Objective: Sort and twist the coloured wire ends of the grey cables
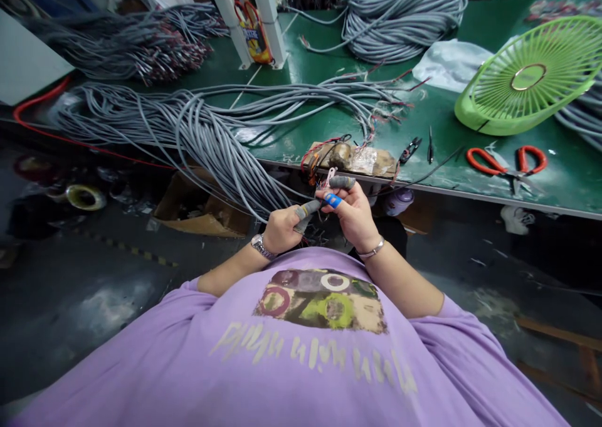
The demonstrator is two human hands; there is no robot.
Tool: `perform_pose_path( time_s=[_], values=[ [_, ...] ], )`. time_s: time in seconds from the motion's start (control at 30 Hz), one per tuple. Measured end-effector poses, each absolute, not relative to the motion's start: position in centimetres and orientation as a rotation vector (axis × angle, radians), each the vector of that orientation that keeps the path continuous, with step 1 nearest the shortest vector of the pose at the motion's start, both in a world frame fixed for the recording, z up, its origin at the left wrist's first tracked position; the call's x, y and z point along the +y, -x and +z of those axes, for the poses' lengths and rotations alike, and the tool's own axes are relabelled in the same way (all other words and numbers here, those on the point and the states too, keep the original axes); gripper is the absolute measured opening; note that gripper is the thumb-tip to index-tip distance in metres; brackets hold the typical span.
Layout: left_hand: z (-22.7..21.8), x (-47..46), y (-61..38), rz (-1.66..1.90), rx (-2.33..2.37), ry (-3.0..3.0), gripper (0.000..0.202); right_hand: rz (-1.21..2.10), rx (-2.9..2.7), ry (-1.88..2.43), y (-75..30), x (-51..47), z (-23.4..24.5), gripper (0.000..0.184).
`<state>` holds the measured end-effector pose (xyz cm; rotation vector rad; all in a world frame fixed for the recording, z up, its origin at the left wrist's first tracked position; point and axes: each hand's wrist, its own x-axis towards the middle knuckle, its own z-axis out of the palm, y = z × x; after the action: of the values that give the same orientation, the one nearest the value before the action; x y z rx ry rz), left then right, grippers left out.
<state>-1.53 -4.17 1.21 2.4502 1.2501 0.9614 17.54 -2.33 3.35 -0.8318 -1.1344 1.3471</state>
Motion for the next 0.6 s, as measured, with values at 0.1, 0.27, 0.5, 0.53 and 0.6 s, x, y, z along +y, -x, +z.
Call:
perform_pose_path(
  time_s=[0.1,0.27,0.5,0.53,0.6],
  values=[
    [1.7,-4.0,1.6,0.815,1.280,-2.481,0.036,1.347,-1.160,0.828,-17.4,-2.5,3.1,0.044],
    [2.6,-4.2,1.4,0.659,1.406,-2.499,0.048,1.236,-1.290,0.818,-17.2,-2.9,2.5,0.041],
    [3.2,-4.2,1.4,0.651,1.536,-2.389,0.041,0.989,-1.574,0.765,-17.7,-3.1,2.1,0.028],
    [3.3,-4.1,1.5,0.638,1.560,-2.346,0.040,0.953,-1.620,0.767,-17.7,-3.1,2.0,0.025],
    [3.5,-4.0,1.8,0.630,1.596,-2.248,0.036,0.909,-1.695,0.768,-17.8,-3.1,1.9,0.020]
  ],
)
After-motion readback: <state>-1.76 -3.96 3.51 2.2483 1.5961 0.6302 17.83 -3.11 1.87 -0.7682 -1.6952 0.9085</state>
